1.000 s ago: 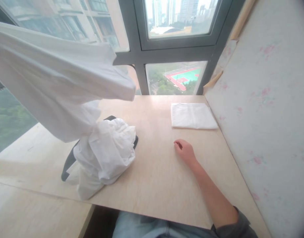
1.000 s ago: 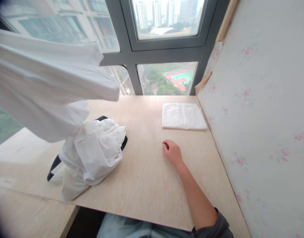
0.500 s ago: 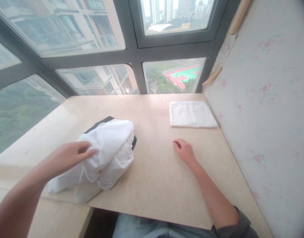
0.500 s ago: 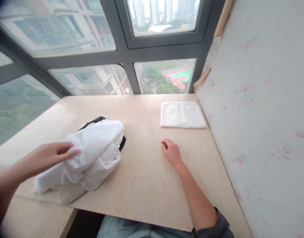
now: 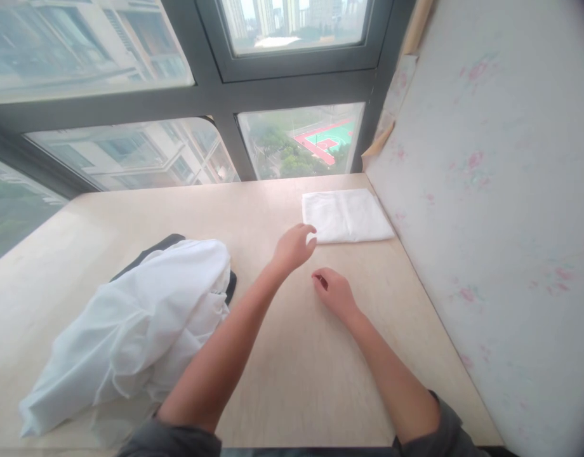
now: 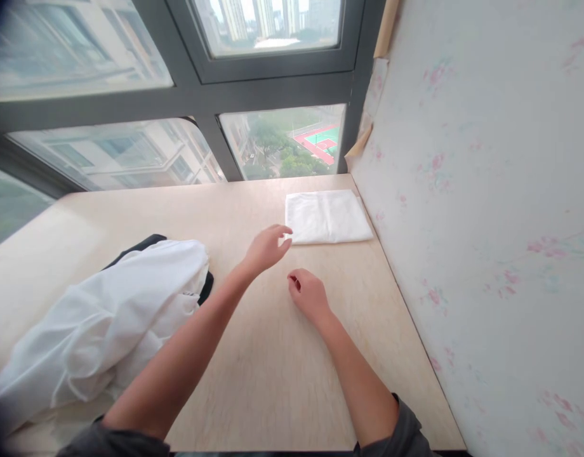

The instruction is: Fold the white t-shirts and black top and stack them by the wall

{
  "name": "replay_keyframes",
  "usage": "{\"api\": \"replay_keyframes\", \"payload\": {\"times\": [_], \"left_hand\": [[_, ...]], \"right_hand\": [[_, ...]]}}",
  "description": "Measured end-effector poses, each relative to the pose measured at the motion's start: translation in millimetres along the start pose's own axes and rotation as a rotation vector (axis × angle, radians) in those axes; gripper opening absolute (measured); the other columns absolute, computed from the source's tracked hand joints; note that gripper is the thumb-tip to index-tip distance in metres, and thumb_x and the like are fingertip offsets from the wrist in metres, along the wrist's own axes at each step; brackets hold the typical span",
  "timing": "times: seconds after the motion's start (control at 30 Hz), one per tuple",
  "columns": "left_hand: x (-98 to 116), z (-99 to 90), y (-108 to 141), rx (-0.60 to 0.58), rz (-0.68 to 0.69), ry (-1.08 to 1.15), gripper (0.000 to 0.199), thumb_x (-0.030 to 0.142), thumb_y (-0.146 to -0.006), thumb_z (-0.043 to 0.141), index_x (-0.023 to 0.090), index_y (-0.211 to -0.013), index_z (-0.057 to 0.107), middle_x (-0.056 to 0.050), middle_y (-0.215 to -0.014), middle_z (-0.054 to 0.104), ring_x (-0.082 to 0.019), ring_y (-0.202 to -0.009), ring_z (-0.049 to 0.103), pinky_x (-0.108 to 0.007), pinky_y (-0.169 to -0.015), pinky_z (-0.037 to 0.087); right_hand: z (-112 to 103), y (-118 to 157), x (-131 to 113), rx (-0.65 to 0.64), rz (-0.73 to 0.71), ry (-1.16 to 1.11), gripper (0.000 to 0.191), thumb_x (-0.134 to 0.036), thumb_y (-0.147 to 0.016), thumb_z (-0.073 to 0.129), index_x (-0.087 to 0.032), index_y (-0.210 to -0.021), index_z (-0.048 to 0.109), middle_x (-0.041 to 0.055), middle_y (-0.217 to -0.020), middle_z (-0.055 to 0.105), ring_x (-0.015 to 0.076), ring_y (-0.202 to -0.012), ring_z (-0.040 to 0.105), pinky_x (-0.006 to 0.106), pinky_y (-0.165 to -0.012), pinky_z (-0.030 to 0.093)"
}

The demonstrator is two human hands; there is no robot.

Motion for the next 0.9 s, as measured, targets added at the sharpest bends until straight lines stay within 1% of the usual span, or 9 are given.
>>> {"api": "replay_keyframes", "payload": {"times": [0.07,0.17,0.27,0.37,0.5,0.67,0.73,0.8,0.9], "left_hand": [[13,37.0,-40,-0.025,0.021,-0.034,0.026,0.025,-0.094,0.051,0.02,-0.117,0.063,-0.009,-0.123,0.064,-0.021,-0.108,0.062,-0.032,-0.09,0.048],[29,73.1,-84,-0.051,0.04,-0.099,0.028,0.025,-0.094,0.052,0.019,-0.119,0.062,-0.013,-0.124,0.06,-0.026,-0.114,0.057,-0.038,-0.092,0.047],[37,92.3,-111,-0.049,0.044,-0.164,0.028,0.026,-0.095,0.049,0.018,-0.118,0.063,-0.016,-0.127,0.056,-0.03,-0.12,0.049,-0.045,-0.094,0.045],[41,102.7,-124,-0.035,0.053,-0.214,0.029,0.024,-0.097,0.044,0.015,-0.114,0.065,-0.018,-0.126,0.055,-0.032,-0.121,0.046,-0.047,-0.094,0.044],[45,110.4,-129,-0.043,0.101,-0.25,0.029,0.012,-0.095,0.041,0.011,-0.103,0.069,-0.017,-0.114,0.06,-0.029,-0.115,0.051,-0.044,-0.092,0.045],[45,108.6,-129,-0.05,0.11,-0.247,0.016,0.022,-0.095,0.055,0.012,-0.1,0.066,-0.007,-0.106,0.064,-0.022,-0.106,0.058,-0.041,-0.091,0.048],[42,103.6,-128,-0.039,0.094,-0.226,0.015,0.019,-0.094,0.054,0.012,-0.097,0.067,-0.009,-0.102,0.065,-0.022,-0.103,0.06,-0.039,-0.088,0.048],[40,95.7,-127,-0.017,0.077,-0.193,0.02,0.011,-0.093,0.049,0.013,-0.094,0.069,-0.012,-0.098,0.065,-0.023,-0.101,0.062,-0.036,-0.084,0.048],[37,77.1,-128,0.035,0.056,-0.121,0.028,0.009,-0.092,0.043,0.016,-0.093,0.07,-0.013,-0.098,0.067,-0.024,-0.097,0.063,-0.035,-0.078,0.047]], "right_hand": [[1,-1,0,-0.007,-0.003,0.015,0.016,-0.021,-0.091,0.049,-0.02,-0.089,0.065,0.0028,-0.083,0.068,0.0147,-0.07,0.059,0.026,-0.068,0.042],[3,-2,0,-0.006,-0.029,0.039,0.016,-0.021,-0.091,0.048,-0.02,-0.089,0.063,0.0027,-0.08,0.066,0.0145,-0.068,0.057,0.026,-0.066,0.041],[3,-3,-1,0.011,-0.057,0.061,0.016,-0.021,-0.091,0.046,-0.02,-0.084,0.06,0.002,-0.073,0.061,0.0144,-0.064,0.055,0.025,-0.062,0.038],[2,-4,-2,0.027,-0.064,0.087,0.016,-0.019,-0.088,0.044,-0.021,-0.074,0.053,0.0015,-0.067,0.056,0.0145,-0.061,0.051,0.025,-0.059,0.034],[2,-5,-4,0.024,-0.06,0.098,0.015,-0.017,-0.085,0.043,-0.021,-0.071,0.048,0.0015,-0.067,0.054,0.0144,-0.061,0.049,0.025,-0.057,0.031],[2,-5,-3,0.019,-0.045,0.093,0.016,-0.018,-0.086,0.044,-0.022,-0.072,0.05,0.0015,-0.067,0.055,0.0146,-0.061,0.049,0.025,-0.058,0.032],[2,-4,-3,0.02,-0.05,0.081,0.017,-0.018,-0.088,0.045,-0.021,-0.075,0.054,0.0015,-0.068,0.057,0.0146,-0.062,0.051,0.025,-0.059,0.034],[2,-4,-4,0.016,-0.056,0.066,0.016,-0.019,-0.09,0.046,-0.02,-0.082,0.059,0.0019,-0.072,0.06,0.0145,-0.065,0.054,0.025,-0.061,0.036],[2,-4,-5,0.005,-0.047,0.054,0.016,-0.02,-0.092,0.047,-0.021,-0.087,0.062,0.0025,-0.077,0.064,0.0146,-0.067,0.056,0.025,-0.064,0.039]]}}
Point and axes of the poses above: each hand's wrist, its own y-axis away from the middle knuckle, its own z-axis out of the palm, x = y × z, the point moved 6 cm from there along -y, towards the middle knuckle
